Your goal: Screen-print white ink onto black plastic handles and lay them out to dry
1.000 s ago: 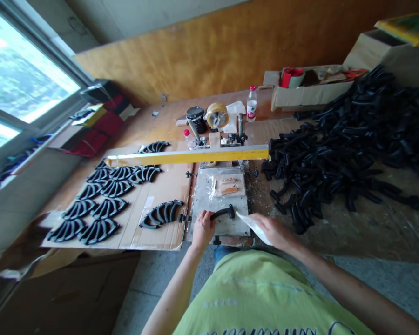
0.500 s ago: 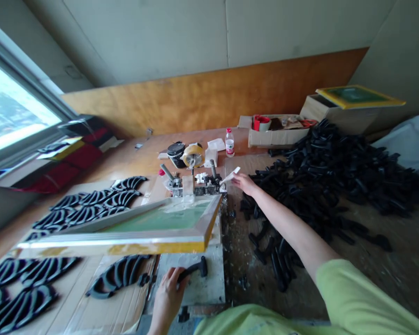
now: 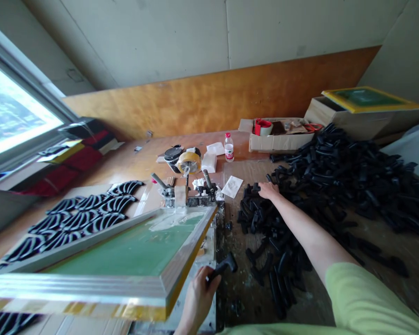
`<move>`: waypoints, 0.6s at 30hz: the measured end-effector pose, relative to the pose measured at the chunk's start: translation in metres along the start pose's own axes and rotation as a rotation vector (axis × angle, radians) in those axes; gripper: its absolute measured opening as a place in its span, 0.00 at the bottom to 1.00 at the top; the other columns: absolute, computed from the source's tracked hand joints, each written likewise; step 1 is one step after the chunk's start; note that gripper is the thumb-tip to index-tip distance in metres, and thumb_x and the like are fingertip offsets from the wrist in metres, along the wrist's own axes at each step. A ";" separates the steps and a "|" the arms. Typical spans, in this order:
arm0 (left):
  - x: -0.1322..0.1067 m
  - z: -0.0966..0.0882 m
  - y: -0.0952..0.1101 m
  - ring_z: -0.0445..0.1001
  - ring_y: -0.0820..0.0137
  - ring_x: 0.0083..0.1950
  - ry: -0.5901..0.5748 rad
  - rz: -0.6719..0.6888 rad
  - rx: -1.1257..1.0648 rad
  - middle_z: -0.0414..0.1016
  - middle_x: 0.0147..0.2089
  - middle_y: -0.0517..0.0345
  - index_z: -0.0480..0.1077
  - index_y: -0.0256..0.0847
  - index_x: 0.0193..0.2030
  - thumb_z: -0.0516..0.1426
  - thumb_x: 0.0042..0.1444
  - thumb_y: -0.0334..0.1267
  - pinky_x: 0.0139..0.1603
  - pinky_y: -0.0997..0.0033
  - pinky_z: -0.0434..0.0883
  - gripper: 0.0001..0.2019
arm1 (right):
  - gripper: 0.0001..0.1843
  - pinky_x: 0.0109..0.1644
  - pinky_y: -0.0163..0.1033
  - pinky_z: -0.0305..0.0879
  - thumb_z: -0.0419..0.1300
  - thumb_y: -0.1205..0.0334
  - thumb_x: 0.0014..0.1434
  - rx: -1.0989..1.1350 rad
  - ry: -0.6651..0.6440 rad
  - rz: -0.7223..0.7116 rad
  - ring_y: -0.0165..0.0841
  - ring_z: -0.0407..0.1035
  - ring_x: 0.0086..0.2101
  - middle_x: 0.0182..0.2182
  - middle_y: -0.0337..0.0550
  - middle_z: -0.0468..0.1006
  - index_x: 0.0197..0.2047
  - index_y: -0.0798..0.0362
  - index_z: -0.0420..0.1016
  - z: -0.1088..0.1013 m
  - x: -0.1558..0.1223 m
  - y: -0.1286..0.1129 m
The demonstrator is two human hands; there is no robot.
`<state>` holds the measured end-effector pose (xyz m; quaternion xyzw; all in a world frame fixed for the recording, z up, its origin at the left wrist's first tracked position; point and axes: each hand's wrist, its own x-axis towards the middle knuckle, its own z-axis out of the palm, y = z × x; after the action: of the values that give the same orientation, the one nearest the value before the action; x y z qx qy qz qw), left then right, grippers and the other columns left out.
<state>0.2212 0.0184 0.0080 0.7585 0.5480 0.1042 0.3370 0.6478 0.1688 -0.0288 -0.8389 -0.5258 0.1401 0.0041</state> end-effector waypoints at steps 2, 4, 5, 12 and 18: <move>0.017 0.011 0.021 0.71 0.70 0.33 -0.053 0.036 0.056 0.73 0.34 0.56 0.71 0.40 0.34 0.55 0.56 0.39 0.35 0.72 0.65 0.06 | 0.16 0.52 0.51 0.61 0.56 0.59 0.59 -0.017 -0.013 -0.036 0.46 0.65 0.54 0.52 0.47 0.75 0.51 0.44 0.74 0.003 -0.018 -0.001; 0.030 0.021 0.036 0.73 0.67 0.39 -0.076 0.065 0.105 0.74 0.37 0.54 0.71 0.39 0.36 0.56 0.54 0.36 0.40 0.70 0.67 0.05 | 0.15 0.51 0.48 0.62 0.57 0.58 0.58 -0.036 -0.033 -0.084 0.45 0.66 0.53 0.51 0.46 0.76 0.49 0.44 0.75 0.003 -0.038 -0.002; 0.035 0.025 0.041 0.74 0.66 0.42 -0.087 0.083 0.114 0.75 0.39 0.53 0.72 0.39 0.38 0.56 0.54 0.35 0.43 0.70 0.67 0.06 | 0.15 0.50 0.46 0.63 0.58 0.57 0.58 -0.047 -0.045 -0.110 0.45 0.67 0.52 0.49 0.46 0.77 0.48 0.45 0.76 0.001 -0.049 -0.003; 0.017 0.013 0.039 0.74 0.70 0.38 -0.123 0.252 -0.077 0.74 0.46 0.54 0.73 0.42 0.51 0.57 0.54 0.36 0.43 0.71 0.71 0.17 | 0.20 0.45 0.43 0.64 0.54 0.57 0.62 0.045 0.140 -0.201 0.44 0.74 0.43 0.42 0.54 0.80 0.56 0.52 0.68 -0.013 -0.118 -0.031; -0.019 -0.045 -0.008 0.75 0.71 0.35 -0.055 0.217 -0.261 0.76 0.42 0.53 0.75 0.41 0.43 0.54 0.58 0.40 0.36 0.74 0.71 0.12 | 0.15 0.45 0.39 0.65 0.56 0.56 0.61 0.602 0.171 -0.129 0.40 0.72 0.43 0.44 0.50 0.78 0.49 0.54 0.70 0.000 -0.112 -0.114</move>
<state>0.1846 0.0201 0.0409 0.7655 0.4352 0.1895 0.4344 0.5022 0.1209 0.0143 -0.7736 -0.5108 0.2178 0.3053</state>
